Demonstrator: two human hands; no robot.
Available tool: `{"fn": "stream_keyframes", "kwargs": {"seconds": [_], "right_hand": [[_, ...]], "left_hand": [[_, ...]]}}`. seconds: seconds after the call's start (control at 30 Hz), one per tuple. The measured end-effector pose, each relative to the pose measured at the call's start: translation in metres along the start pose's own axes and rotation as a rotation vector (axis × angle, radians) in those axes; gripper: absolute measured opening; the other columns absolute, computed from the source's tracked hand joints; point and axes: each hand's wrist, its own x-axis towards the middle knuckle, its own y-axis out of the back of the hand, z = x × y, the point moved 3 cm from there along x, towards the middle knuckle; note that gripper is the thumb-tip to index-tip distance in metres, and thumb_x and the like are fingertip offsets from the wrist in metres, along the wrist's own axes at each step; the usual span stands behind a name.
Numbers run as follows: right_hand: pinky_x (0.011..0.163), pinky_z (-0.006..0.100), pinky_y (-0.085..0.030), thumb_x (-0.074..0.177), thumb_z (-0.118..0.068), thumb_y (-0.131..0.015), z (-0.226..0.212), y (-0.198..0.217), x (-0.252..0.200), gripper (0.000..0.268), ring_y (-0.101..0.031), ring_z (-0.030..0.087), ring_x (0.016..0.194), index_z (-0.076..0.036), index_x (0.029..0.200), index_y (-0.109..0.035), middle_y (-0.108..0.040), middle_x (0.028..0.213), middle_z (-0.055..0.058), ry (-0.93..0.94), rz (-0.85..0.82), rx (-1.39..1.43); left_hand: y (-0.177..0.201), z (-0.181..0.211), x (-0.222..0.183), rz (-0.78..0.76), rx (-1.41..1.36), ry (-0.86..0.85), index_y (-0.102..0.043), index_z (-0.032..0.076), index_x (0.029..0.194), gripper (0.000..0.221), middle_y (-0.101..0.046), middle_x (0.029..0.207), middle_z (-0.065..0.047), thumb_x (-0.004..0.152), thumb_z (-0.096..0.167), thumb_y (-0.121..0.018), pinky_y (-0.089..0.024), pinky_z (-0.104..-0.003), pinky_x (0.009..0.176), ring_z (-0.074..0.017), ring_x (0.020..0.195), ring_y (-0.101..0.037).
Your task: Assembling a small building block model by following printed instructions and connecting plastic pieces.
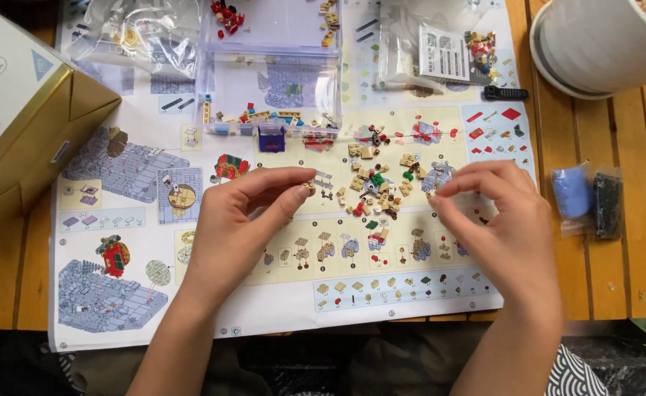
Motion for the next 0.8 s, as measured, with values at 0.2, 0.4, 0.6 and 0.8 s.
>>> {"fn": "stream_keyframes", "kwargs": {"seconds": [0.2,0.4,0.6,0.8], "right_hand": [[0.067,0.026,-0.044,0.071,-0.027,-0.084,0.001,-0.014,-0.002,0.011,-0.055,0.011,0.075,-0.021,0.075,-0.076,-0.065,0.075,-0.005,-0.126,-0.342,-0.105],[0.067,0.027,-0.045,0.071,-0.035,-0.087,-0.017,-0.028,0.002,0.028,-0.056,0.011,0.072,-0.018,0.068,-0.064,-0.064,0.071,-0.006,-0.175,-0.421,-0.144],[0.064,0.028,-0.044,0.072,-0.030,-0.087,-0.025,-0.027,0.008,0.025,-0.057,0.010,0.070,-0.014,0.074,-0.068,-0.068,0.074,-0.003,-0.332,-0.267,-0.062],[0.064,0.026,-0.044,0.081,-0.025,-0.079,-0.025,-0.029,0.011,0.012,-0.054,0.008,0.065,-0.016,0.078,-0.072,-0.066,0.074,-0.005,-0.273,-0.134,-0.095]], "left_hand": [[0.001,-0.002,0.001,0.052,0.016,-0.009,-0.075,0.011,0.104,0.020,-0.078,0.100,-0.003,0.086,0.016,-0.067,-0.058,-0.020,0.069,-0.0074,0.085,-0.071],[0.004,-0.003,0.000,0.085,0.038,-0.054,-0.074,0.010,0.104,0.019,-0.076,0.101,-0.003,0.086,0.015,-0.067,-0.058,-0.020,0.081,-0.0084,0.090,-0.072],[0.008,-0.004,-0.001,0.072,0.037,-0.034,-0.074,0.011,0.104,0.021,-0.077,0.102,-0.003,0.086,0.018,-0.067,-0.059,-0.021,0.081,-0.0086,0.091,-0.072],[0.017,-0.001,-0.002,0.143,0.016,-0.061,-0.073,0.008,0.106,0.023,-0.076,0.099,-0.005,0.085,0.016,-0.068,-0.059,-0.021,0.081,-0.0093,0.083,-0.071]]}}
